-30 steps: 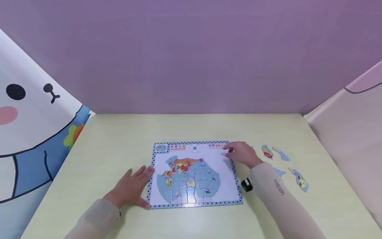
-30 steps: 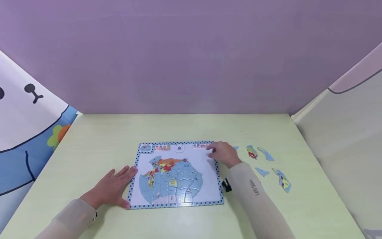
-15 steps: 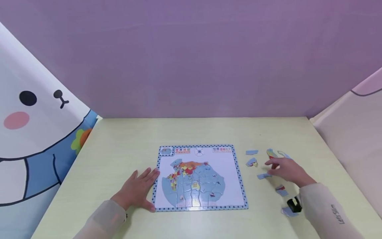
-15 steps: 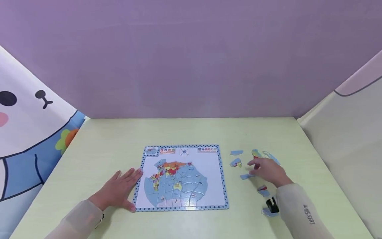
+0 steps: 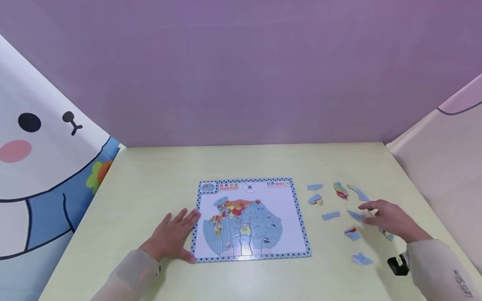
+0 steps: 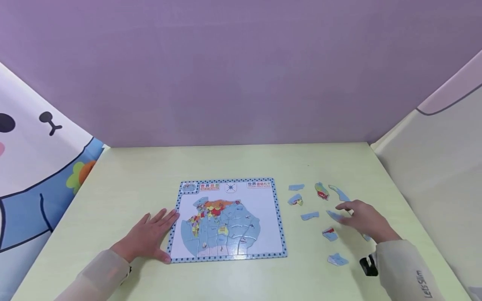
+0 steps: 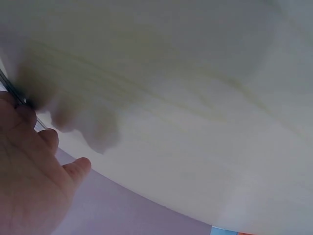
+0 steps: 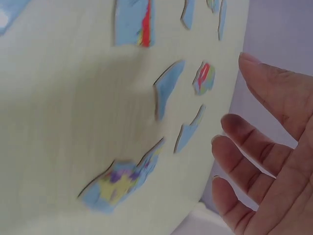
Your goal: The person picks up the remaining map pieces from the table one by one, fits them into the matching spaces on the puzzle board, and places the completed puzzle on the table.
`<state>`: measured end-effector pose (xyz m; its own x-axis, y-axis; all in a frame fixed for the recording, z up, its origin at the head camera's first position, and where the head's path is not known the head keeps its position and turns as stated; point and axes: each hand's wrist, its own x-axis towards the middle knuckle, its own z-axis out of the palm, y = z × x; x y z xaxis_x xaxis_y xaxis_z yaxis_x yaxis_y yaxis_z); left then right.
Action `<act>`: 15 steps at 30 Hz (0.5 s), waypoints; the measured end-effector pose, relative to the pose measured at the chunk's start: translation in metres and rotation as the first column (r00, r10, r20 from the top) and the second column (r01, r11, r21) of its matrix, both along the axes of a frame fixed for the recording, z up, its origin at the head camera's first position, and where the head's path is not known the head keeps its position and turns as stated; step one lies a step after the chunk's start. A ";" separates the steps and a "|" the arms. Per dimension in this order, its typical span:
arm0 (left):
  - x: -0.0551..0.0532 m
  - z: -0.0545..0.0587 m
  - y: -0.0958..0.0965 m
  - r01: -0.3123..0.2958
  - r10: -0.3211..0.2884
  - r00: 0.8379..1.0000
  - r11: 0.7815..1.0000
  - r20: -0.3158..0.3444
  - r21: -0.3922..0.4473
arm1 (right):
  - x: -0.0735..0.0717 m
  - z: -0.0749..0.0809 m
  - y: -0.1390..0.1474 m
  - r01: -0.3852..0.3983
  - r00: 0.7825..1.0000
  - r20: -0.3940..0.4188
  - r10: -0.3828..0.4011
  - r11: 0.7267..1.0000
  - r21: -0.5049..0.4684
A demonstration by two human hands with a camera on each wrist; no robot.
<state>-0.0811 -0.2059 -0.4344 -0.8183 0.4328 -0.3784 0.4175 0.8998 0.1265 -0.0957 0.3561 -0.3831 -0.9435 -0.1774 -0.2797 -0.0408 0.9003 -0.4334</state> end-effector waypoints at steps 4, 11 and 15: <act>0.000 -0.001 0.001 -0.004 0.004 1.000 1.000 0.006 -0.002 | 0.008 -0.001 0.009 0.012 1.000 0.007 -0.012 1.000 0.006; -0.001 0.001 0.001 -0.014 0.014 1.000 1.000 0.026 0.014 | 0.019 -0.006 0.015 0.027 1.000 0.005 -0.027 1.000 0.002; -0.002 0.002 0.002 -0.016 0.016 0.999 1.000 0.036 0.017 | 0.025 -0.007 0.017 0.036 0.999 0.012 -0.036 0.999 -0.004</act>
<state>-0.0828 -0.2042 -0.4328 -0.8109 0.4264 -0.4007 0.3980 0.9039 0.1565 -0.0705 0.3732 -0.3902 -0.9460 -0.1445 -0.2902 -0.0031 0.8991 -0.4377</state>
